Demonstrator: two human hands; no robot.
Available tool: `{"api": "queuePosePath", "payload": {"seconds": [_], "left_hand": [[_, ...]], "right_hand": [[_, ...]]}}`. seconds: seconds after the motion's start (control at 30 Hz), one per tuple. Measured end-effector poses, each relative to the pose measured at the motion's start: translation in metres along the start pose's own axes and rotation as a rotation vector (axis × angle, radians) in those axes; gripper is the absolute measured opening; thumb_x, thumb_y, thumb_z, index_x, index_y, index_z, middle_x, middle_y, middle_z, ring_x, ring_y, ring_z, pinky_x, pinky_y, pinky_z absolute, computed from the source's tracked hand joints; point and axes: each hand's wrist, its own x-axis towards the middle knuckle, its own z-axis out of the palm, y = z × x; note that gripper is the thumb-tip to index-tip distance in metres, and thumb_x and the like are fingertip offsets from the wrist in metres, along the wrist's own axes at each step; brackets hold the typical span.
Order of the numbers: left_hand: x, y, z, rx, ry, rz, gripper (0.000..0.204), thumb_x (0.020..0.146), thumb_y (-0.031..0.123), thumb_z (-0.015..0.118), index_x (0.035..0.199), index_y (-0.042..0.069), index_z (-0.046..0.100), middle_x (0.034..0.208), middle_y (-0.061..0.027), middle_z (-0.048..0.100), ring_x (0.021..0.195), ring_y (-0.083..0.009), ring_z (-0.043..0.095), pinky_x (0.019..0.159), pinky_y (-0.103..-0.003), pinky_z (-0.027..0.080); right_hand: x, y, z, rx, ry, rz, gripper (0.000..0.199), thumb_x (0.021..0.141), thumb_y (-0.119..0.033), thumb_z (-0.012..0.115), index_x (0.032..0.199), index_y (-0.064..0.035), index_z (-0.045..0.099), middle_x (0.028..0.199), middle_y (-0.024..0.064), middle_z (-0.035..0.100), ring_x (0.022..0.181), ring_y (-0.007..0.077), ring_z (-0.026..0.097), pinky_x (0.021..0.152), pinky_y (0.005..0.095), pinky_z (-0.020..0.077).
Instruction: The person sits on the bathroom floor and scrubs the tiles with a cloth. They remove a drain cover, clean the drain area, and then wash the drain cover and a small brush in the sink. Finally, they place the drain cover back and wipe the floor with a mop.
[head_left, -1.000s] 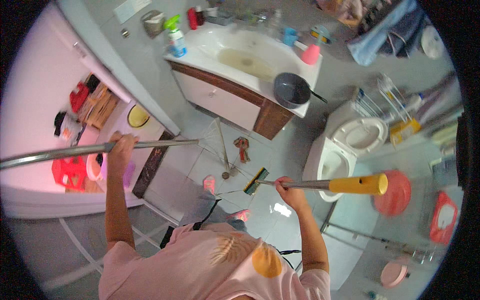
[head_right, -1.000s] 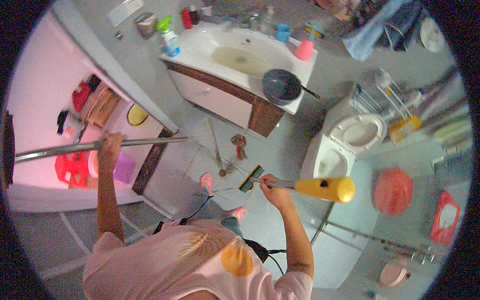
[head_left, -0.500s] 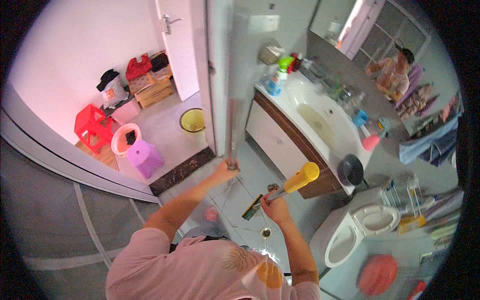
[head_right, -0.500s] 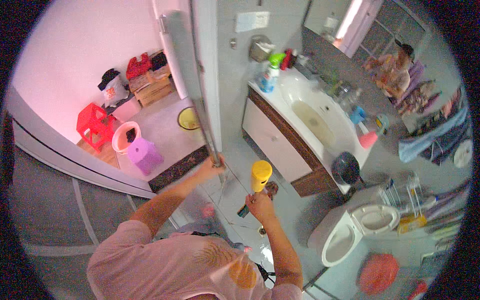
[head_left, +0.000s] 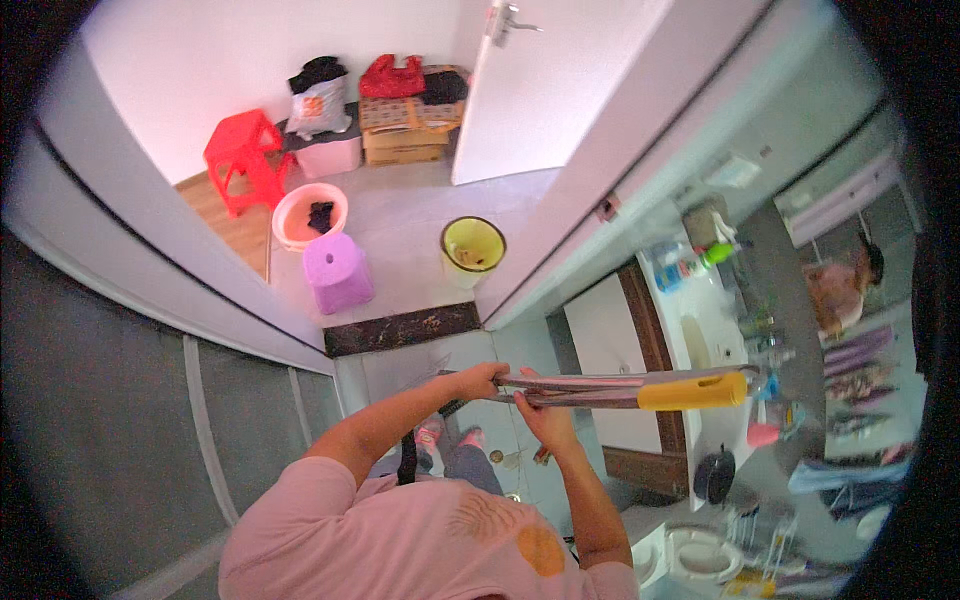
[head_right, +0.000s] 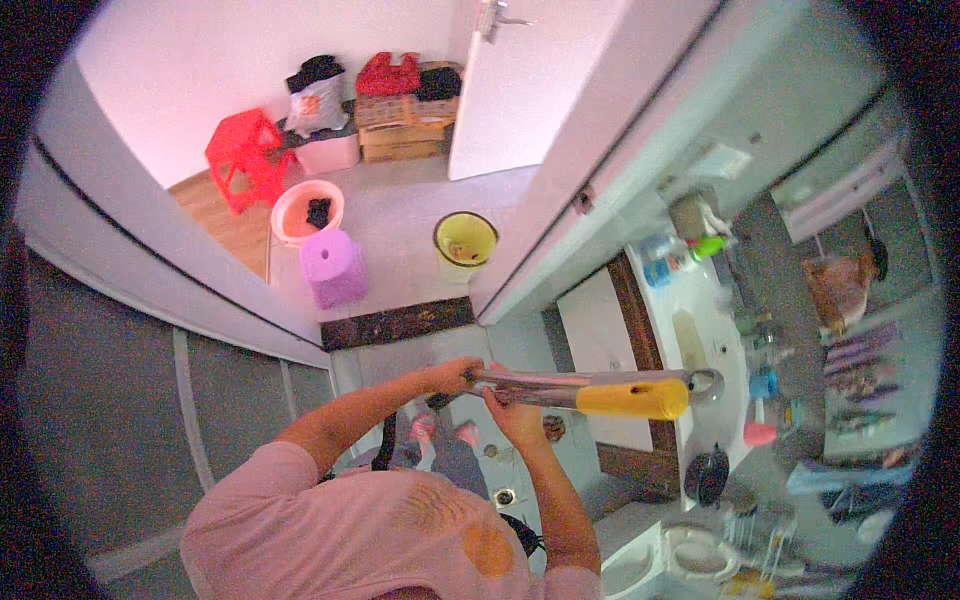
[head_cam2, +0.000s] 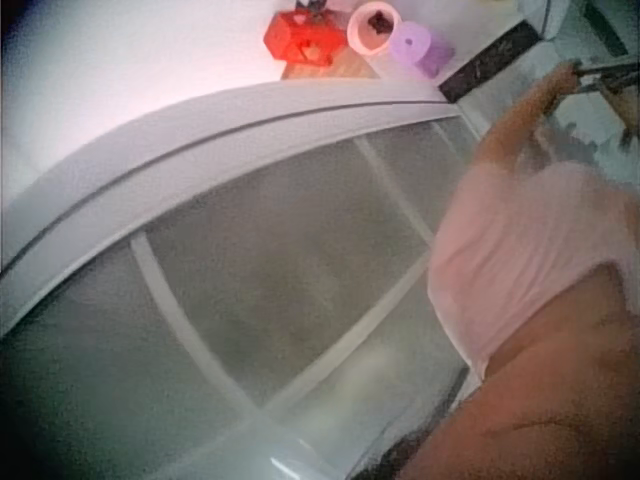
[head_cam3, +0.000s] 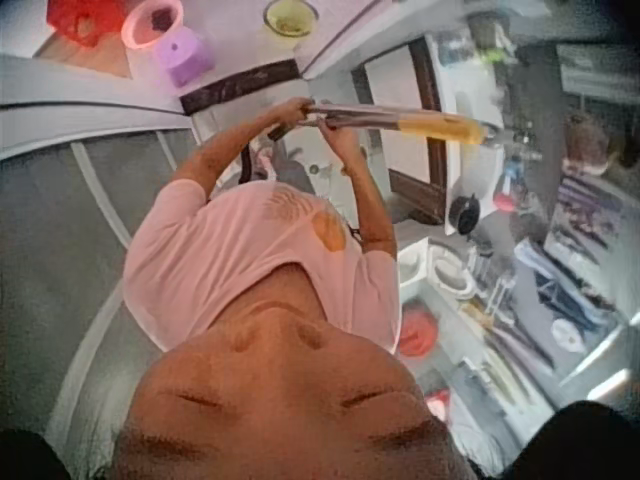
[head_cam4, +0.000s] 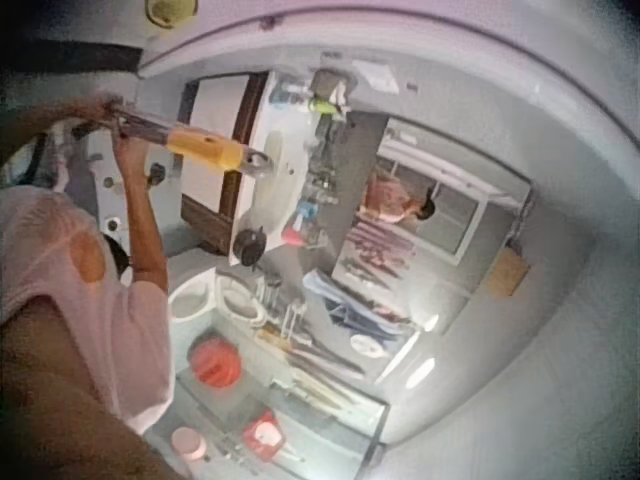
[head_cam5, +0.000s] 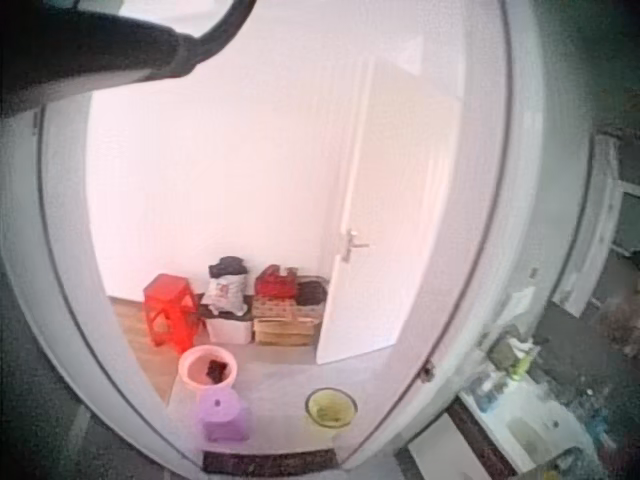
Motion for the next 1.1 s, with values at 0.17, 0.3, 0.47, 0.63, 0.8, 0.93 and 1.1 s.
{"api": "queuePosePath", "payload": {"seconds": [0.17, 0.3, 0.47, 0.63, 0.8, 0.93, 1.1], "left_hand": [[-0.004, 0.004, -0.056, 0.019, 0.128, -0.052, 0.019, 0.064, 0.002, 0.055, 0.081, 0.002, 0.048, 0.075, -0.0163, 0.053, 0.072, -0.0297, 0.052, 0.063, -0.038, 0.039], [-0.01, -0.019, -0.092, 0.219, 0.409, 0.01, 0.027, 0.062, 0.001, 0.059, 0.088, 0.001, 0.05, 0.084, -0.0171, 0.053, 0.082, -0.0298, 0.052, 0.07, -0.037, 0.041], [-0.004, 0.007, -0.158, 0.083, 0.576, -0.15, 0.05, 0.07, 0.006, 0.062, 0.116, 0.003, 0.045, 0.104, -0.0132, 0.053, 0.101, -0.0251, 0.051, 0.089, -0.035, 0.041], [-0.028, -0.045, -0.195, -0.257, 0.823, -0.339, 0.04, 0.073, 0.002, 0.058, 0.112, 0.003, 0.048, 0.099, -0.008, 0.054, 0.091, -0.0159, 0.053, 0.08, -0.03, 0.046], [-0.073, -0.071, -0.214, -0.281, 0.986, -0.43, 0.029, 0.074, 0.002, 0.055, 0.104, 0.003, 0.053, 0.092, -0.0069, 0.058, 0.085, -0.0139, 0.056, 0.077, -0.028, 0.046], [-0.095, -0.074, -0.234, -0.345, 1.044, -0.494, 0.026, 0.076, 0.002, 0.055, 0.102, 0.004, 0.053, 0.092, -0.0064, 0.058, 0.085, -0.0143, 0.056, 0.076, -0.027, 0.046], [-0.091, -0.07, -0.269, -0.494, 1.048, -0.607, 0.023, 0.078, 0.004, 0.055, 0.101, 0.002, 0.053, 0.092, -0.0069, 0.058, 0.083, -0.0148, 0.056, 0.074, -0.026, 0.045]], "right_hand": [[0.071, -0.014, 0.031, 0.138, -0.034, -0.097, 0.023, 0.079, -0.021, 0.061, 0.097, -0.0064, 0.056, 0.084, 0.0098, 0.057, 0.08, 0.0301, 0.055, 0.07, 0.0401, 0.0429], [0.128, -0.041, 0.045, 0.167, -0.088, -0.306, 0.014, 0.079, -0.012, 0.061, 0.087, -0.0044, 0.053, 0.076, 0.0092, 0.055, 0.07, 0.0227, 0.055, 0.063, 0.0332, 0.0426], [0.198, -0.033, 0.055, 0.092, -0.13, -0.287, 0.014, 0.078, -0.017, 0.061, 0.082, -0.0045, 0.055, 0.074, 0.011, 0.058, 0.073, 0.0267, 0.058, 0.063, 0.0361, 0.0436], [0.273, -0.032, 0.052, 0.288, -0.077, -0.248, 0.015, 0.075, -0.014, 0.062, 0.071, -0.001, 0.056, 0.058, 0.0117, 0.056, 0.054, 0.0264, 0.056, 0.051, 0.0359, 0.0423], [0.331, -0.025, 0.042, 0.225, -0.088, -0.266, 0.009, 0.075, -0.009, 0.061, 0.074, -0.0013, 0.056, 0.058, 0.0089, 0.056, 0.054, 0.0213, 0.058, 0.051, 0.0319, 0.0443], [0.365, -0.031, 0.018, 0.231, 0.029, -0.295, 0.013, 0.078, -0.012, 0.06, 0.073, -0.0003, 0.056, 0.052, 0.0061, 0.055, 0.042, 0.013, 0.054, 0.041, 0.028, 0.0415], [0.402, -0.07, -0.033, 0.254, 0.073, -0.055, 0.017, 0.075, -0.012, 0.061, 0.068, 0.003, 0.057, 0.061, 0.0136, 0.06, 0.057, 0.0274, 0.061, 0.053, 0.0343, 0.0458]]}}
